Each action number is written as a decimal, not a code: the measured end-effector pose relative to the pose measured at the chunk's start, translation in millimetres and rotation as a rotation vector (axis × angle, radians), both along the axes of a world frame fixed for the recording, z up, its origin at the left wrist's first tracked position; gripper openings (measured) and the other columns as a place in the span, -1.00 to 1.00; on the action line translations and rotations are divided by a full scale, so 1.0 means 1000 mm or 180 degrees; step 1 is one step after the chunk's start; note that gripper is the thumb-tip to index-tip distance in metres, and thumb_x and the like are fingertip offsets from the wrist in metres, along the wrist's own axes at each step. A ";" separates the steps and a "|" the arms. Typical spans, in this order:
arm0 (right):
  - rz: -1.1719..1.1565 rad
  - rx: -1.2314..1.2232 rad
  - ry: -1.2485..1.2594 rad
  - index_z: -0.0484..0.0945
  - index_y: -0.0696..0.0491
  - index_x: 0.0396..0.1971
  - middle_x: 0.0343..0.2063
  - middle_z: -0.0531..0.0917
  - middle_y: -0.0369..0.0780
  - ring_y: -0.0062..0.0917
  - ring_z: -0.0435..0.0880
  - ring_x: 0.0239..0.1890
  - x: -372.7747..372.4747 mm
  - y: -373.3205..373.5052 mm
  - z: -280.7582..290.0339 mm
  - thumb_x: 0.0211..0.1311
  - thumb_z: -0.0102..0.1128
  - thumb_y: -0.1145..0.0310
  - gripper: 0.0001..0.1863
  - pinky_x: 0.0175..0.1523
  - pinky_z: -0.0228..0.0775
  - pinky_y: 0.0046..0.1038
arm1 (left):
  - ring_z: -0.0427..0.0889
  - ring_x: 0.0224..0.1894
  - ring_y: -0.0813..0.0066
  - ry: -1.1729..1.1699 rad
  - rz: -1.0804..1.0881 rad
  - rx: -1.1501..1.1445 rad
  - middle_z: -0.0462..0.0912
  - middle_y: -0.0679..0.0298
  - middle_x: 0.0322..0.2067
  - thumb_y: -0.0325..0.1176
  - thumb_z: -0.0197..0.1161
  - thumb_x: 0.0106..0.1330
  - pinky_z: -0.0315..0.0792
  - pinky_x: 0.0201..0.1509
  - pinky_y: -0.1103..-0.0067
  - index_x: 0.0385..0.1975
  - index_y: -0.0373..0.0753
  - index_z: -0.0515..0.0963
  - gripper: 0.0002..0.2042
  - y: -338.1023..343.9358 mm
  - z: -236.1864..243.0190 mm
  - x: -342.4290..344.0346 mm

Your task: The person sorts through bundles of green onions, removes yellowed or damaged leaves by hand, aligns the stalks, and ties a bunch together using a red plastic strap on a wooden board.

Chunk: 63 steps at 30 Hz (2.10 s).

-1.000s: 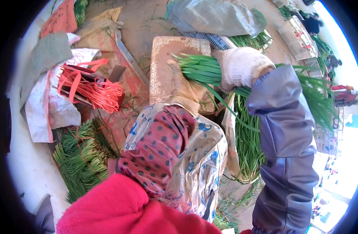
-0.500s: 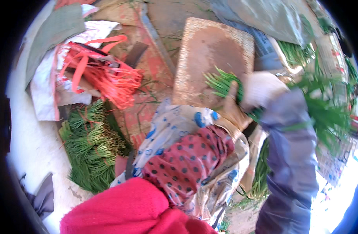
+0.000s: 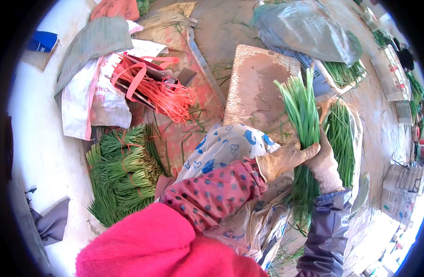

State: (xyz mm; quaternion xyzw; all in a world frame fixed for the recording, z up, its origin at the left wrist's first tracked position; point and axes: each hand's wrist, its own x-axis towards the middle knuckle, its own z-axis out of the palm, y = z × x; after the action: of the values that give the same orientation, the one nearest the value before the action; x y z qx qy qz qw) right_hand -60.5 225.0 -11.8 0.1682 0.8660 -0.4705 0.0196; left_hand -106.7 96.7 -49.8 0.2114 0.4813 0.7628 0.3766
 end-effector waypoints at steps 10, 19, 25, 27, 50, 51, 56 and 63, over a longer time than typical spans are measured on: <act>-0.0126 -0.1828 -0.0271 0.48 0.21 0.02 -0.12 0.64 -0.22 -0.53 0.58 -0.10 0.057 -0.004 0.015 -0.33 0.62 0.02 -0.12 -0.03 0.43 -0.48 | 0.65 -0.25 0.14 0.4151 0.0519 -0.3834 0.66 0.13 -0.27 -0.26 0.30 0.07 0.51 -0.08 0.35 -0.10 -0.01 0.63 -0.67 -0.189 0.024 -0.177; -0.0312 -0.2004 -0.0427 0.47 0.17 0.03 -0.09 0.63 -0.22 -0.61 0.59 -0.23 0.043 -0.015 0.005 -0.25 0.57 0.14 -0.22 -0.18 0.45 -0.53 | 0.47 0.13 0.13 0.3791 -0.1192 -0.5654 0.42 0.21 0.17 -0.01 0.38 0.00 0.38 0.14 0.35 -0.18 -0.07 0.63 -0.59 -0.220 -0.018 -0.230; -0.0184 -0.2132 -0.0636 0.48 0.19 0.03 -0.11 0.63 -0.25 -0.61 0.59 -0.25 0.045 0.000 -0.005 -0.25 0.58 0.14 -0.22 -0.20 0.46 -0.54 | 0.62 -0.22 0.13 0.3943 -0.0129 -0.4669 0.62 0.13 -0.33 -0.09 0.33 0.09 0.50 -0.13 0.32 -0.33 -0.12 0.66 -0.73 -0.215 -0.019 -0.241; -0.0319 -0.2291 -0.0325 0.48 0.21 0.03 -0.11 0.63 -0.25 -0.61 0.59 -0.27 0.045 0.000 -0.007 -0.25 0.59 0.13 -0.20 -0.22 0.46 -0.54 | 0.63 -0.25 0.11 0.4858 0.0157 -0.3992 0.62 0.12 -0.39 -0.04 0.32 0.08 0.50 -0.16 0.34 -0.32 -0.10 0.66 -0.70 -0.187 0.012 -0.236; -0.1188 -0.2315 -0.0636 0.47 0.21 0.04 -0.08 0.63 -0.19 -0.51 0.58 -0.08 0.053 0.028 0.000 -0.34 0.60 0.12 -0.14 0.05 0.39 -0.48 | 0.55 -0.07 0.41 0.0622 0.0540 -0.1302 0.34 0.05 0.21 -0.40 0.19 0.31 0.48 -0.07 0.60 0.30 -0.22 0.17 -0.44 0.033 -0.142 -0.222; -0.1195 -0.2313 -0.0647 0.47 0.21 0.04 -0.08 0.63 -0.19 -0.51 0.58 -0.08 0.051 0.026 0.000 -0.34 0.60 0.12 -0.14 0.05 0.39 -0.48 | 0.53 -0.03 0.32 0.2018 -0.0007 -0.1741 0.35 0.04 0.19 -0.39 0.20 0.28 0.48 -0.04 0.56 0.25 -0.26 0.22 -0.46 0.033 -0.137 -0.209; -0.1162 -0.2359 -0.0476 0.47 0.21 0.04 -0.12 0.64 -0.21 -0.55 0.59 -0.12 0.049 0.025 -0.011 -0.34 0.60 0.13 -0.15 0.00 0.41 -0.50 | 0.46 0.10 0.03 0.4815 -0.1307 -0.3228 0.48 -0.11 -0.02 -0.36 0.20 0.09 0.52 -0.05 0.37 0.07 -0.30 0.42 -0.53 0.058 -0.128 -0.137; -0.1327 -0.2339 -0.0216 0.51 0.17 -0.04 -0.22 0.64 -0.26 -0.59 0.59 -0.29 0.045 0.027 -0.007 -0.36 0.58 0.08 -0.21 -0.26 0.43 -0.57 | 0.51 0.08 0.02 0.3536 -0.5521 -0.2633 0.51 0.02 0.07 -0.14 0.09 0.23 0.31 0.21 0.22 0.10 -0.15 0.46 -0.55 0.044 -0.077 -0.056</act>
State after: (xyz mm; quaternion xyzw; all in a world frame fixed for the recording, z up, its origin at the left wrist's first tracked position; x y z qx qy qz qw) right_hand -15.4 252.4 -19.2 0.3370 0.5869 -0.7361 0.0111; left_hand -162.9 140.3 -126.4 0.6472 0.4895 -0.1797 0.5561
